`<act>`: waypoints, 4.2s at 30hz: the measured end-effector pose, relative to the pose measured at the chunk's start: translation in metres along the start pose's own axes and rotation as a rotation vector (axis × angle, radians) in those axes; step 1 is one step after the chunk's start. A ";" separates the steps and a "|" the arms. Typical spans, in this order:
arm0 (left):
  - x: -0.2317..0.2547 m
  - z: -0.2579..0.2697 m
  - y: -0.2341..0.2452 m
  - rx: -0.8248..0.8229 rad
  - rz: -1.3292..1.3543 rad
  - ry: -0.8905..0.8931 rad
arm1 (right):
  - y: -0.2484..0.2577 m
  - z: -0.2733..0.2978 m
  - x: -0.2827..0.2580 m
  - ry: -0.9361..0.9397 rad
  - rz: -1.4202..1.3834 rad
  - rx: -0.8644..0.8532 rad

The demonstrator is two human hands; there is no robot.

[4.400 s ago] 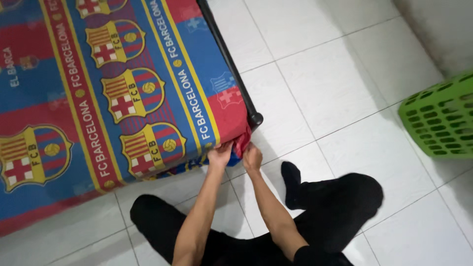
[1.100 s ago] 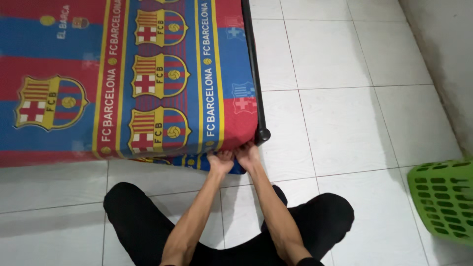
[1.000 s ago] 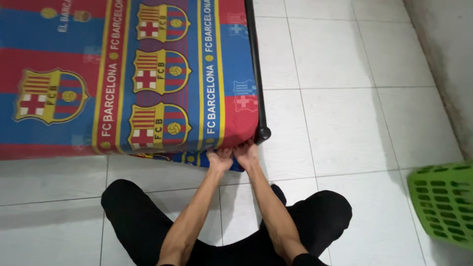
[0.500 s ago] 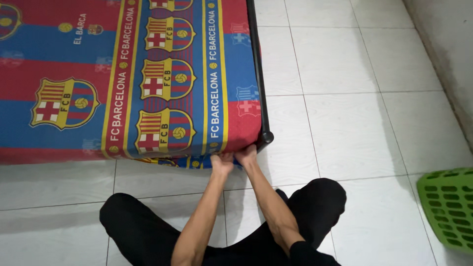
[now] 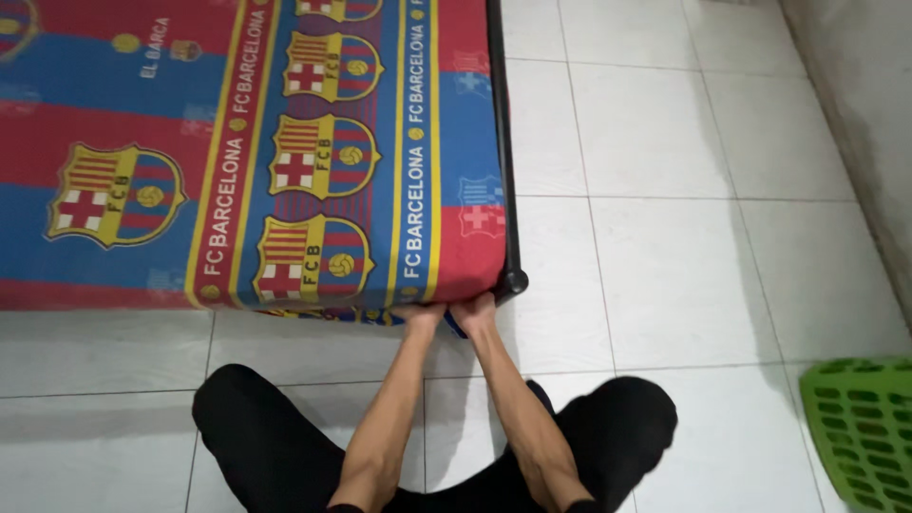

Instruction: The person kneels on the floor and pulls a fitted sheet with an FC Barcelona pattern over a mattress on a metal bed frame. They systematically tuck the elasticized corners and edges of the sheet under the mattress to secure it.

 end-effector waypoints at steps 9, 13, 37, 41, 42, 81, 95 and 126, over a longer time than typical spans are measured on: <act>0.001 -0.017 0.012 -0.091 0.003 -0.025 | 0.060 0.029 0.000 0.273 0.339 0.432; -0.002 -0.016 0.012 -0.106 -0.017 -0.031 | 0.067 0.032 -0.010 0.291 0.175 0.417; -0.005 0.020 0.004 -0.067 0.003 -0.086 | 0.001 -0.023 0.009 0.082 0.028 -0.189; -0.003 0.013 0.005 0.004 -0.017 -0.089 | 0.004 -0.031 0.008 -0.020 -0.035 0.058; -0.002 0.010 0.006 0.053 -0.026 -0.090 | 0.004 -0.032 0.008 -0.030 -0.025 0.073; 0.002 -0.013 0.012 0.024 0.043 0.027 | 0.006 -0.014 0.026 0.179 0.151 0.037; -0.003 0.009 -0.002 -0.005 -0.009 0.041 | 0.046 0.037 0.018 0.978 0.713 0.189; -0.005 0.006 0.003 -0.107 -0.042 -0.079 | -0.009 -0.034 0.028 0.014 0.011 -0.124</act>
Point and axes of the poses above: each hand's wrist, its own z-axis away from the middle knuckle, its own y-axis out of the back of the hand, x = y × z, the point moved 2 cm from there along -z, towards the middle knuckle, and after that the axes turned 14 degrees about x, right-handed, at the moved point
